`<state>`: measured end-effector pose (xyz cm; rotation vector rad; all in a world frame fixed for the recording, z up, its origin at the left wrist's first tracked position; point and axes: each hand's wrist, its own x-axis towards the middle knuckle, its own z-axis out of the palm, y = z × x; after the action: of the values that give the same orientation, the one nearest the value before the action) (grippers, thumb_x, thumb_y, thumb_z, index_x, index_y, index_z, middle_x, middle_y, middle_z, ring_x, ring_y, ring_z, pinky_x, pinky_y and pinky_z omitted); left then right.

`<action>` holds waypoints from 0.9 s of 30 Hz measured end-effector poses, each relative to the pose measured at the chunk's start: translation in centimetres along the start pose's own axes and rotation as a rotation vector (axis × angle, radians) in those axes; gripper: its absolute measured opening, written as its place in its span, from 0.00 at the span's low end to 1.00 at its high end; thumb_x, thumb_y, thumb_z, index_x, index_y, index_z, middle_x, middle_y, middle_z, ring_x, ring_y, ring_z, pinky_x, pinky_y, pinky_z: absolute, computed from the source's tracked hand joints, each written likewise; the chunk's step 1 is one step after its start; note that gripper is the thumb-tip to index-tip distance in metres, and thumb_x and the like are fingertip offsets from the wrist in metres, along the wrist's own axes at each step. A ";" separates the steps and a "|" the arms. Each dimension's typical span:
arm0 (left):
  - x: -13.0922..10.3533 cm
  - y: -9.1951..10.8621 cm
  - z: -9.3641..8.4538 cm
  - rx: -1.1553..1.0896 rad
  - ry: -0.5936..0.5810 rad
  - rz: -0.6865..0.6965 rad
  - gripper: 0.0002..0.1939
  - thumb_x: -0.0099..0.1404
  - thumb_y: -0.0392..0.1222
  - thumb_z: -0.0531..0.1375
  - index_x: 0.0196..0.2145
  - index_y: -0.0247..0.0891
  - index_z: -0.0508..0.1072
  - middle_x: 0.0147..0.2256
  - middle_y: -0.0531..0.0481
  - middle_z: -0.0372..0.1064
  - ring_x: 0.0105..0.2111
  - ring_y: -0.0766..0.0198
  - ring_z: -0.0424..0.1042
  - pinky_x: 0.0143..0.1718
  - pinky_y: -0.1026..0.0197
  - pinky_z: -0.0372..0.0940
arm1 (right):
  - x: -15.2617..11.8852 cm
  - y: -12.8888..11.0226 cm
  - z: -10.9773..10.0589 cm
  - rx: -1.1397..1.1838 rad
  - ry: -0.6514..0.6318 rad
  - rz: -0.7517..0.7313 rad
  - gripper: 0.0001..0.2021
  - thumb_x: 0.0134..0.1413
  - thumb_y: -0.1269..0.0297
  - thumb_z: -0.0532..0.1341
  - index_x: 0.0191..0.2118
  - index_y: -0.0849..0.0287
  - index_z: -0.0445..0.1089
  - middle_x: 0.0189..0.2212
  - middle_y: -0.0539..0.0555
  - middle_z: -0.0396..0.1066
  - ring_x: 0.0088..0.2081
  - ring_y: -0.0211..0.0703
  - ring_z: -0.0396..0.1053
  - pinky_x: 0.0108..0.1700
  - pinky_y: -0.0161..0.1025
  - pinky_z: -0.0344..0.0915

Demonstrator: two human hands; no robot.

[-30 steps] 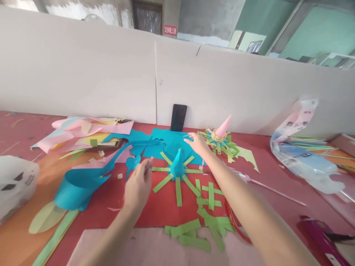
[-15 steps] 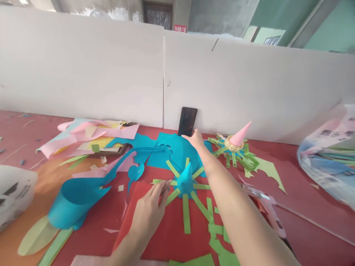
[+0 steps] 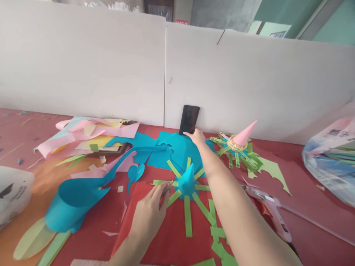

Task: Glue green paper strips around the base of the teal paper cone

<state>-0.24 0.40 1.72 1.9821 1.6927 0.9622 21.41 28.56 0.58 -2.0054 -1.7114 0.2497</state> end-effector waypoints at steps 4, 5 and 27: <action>0.2 0.1 -0.1 0.001 0.003 -0.001 0.13 0.67 0.42 0.50 0.46 0.48 0.70 0.42 0.53 0.75 0.40 0.64 0.75 0.35 0.67 0.69 | 0.2 0.2 0.3 -0.004 0.012 -0.010 0.30 0.47 0.38 0.58 0.43 0.62 0.67 0.42 0.64 0.72 0.46 0.53 0.70 0.43 0.41 0.63; 0.2 0.1 -0.1 -0.001 0.000 -0.004 0.13 0.67 0.42 0.50 0.46 0.48 0.70 0.42 0.53 0.75 0.40 0.63 0.75 0.35 0.67 0.69 | 0.2 0.2 0.3 -0.004 0.014 -0.007 0.30 0.47 0.38 0.58 0.43 0.62 0.67 0.42 0.64 0.72 0.46 0.53 0.70 0.42 0.41 0.63; -0.4 1.4 -0.5 -0.274 -0.003 -0.053 0.16 0.69 0.46 0.45 0.48 0.40 0.66 0.44 0.45 0.73 0.41 0.61 0.74 0.38 0.61 0.69 | -17.8 -3.4 -11.8 0.400 0.292 -0.352 0.15 0.62 0.57 0.48 0.46 0.56 0.67 0.31 0.52 0.71 0.34 0.40 0.70 0.41 0.37 0.65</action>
<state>0.35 -0.38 2.90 1.7514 1.5117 1.1064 20.08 8.79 9.30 -1.3575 -1.6375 0.1529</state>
